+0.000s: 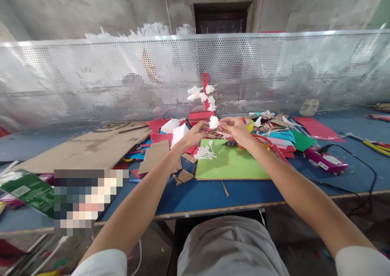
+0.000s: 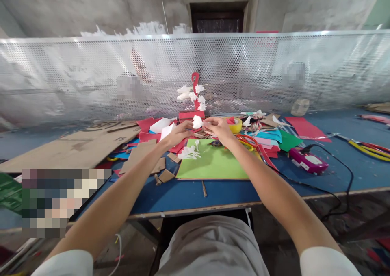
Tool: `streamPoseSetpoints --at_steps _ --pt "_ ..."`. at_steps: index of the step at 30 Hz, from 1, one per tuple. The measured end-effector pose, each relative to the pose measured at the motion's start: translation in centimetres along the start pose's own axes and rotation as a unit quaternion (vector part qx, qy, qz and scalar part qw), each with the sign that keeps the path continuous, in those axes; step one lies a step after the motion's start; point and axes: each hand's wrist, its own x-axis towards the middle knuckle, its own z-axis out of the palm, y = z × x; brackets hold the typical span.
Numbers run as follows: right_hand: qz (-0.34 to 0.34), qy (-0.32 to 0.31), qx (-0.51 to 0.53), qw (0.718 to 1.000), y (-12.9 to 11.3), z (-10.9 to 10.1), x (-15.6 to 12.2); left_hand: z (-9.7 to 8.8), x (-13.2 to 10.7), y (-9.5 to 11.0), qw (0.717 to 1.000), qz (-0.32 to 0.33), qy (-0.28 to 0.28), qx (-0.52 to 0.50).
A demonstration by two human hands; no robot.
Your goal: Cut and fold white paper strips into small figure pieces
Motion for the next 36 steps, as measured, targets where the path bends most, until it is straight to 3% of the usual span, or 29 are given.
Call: streamPoseSetpoints --at_steps 3,8,11,17,21,27,32,36 --pt "0.02 0.01 0.048 0.999 -0.1 -0.7 0.3 0.0 0.0 -2.0 0.995 -0.025 -0.054 0.081" --pt "0.054 -0.011 0.071 0.996 -0.3 -0.9 0.3 0.7 -0.2 -3.7 0.94 0.074 -0.162 0.291" --pt "0.061 -0.031 0.066 0.995 -0.4 -0.5 0.0 1.0 0.0 -3.6 0.92 0.072 -0.172 0.345" --pt "0.064 -0.047 0.067 0.995 -0.4 -0.2 -0.2 0.7 0.2 -2.8 0.917 0.038 -0.15 0.369" --pt "0.069 -0.042 0.071 0.994 -0.6 -0.3 -0.2 0.2 0.3 -2.4 0.943 0.002 -0.088 0.322" --pt "0.036 -0.013 0.028 0.999 -0.5 -0.3 -0.1 0.5 0.4 -0.3 0.987 -0.023 -0.045 0.15" --pt "-0.005 -0.01 -0.041 0.999 -0.5 0.1 -0.3 1.3 0.4 0.9 0.994 -0.088 -0.018 0.054" --pt "-0.007 -0.034 -0.067 0.997 -0.4 0.2 -0.4 1.3 0.7 0.3 0.997 -0.078 0.004 -0.014"
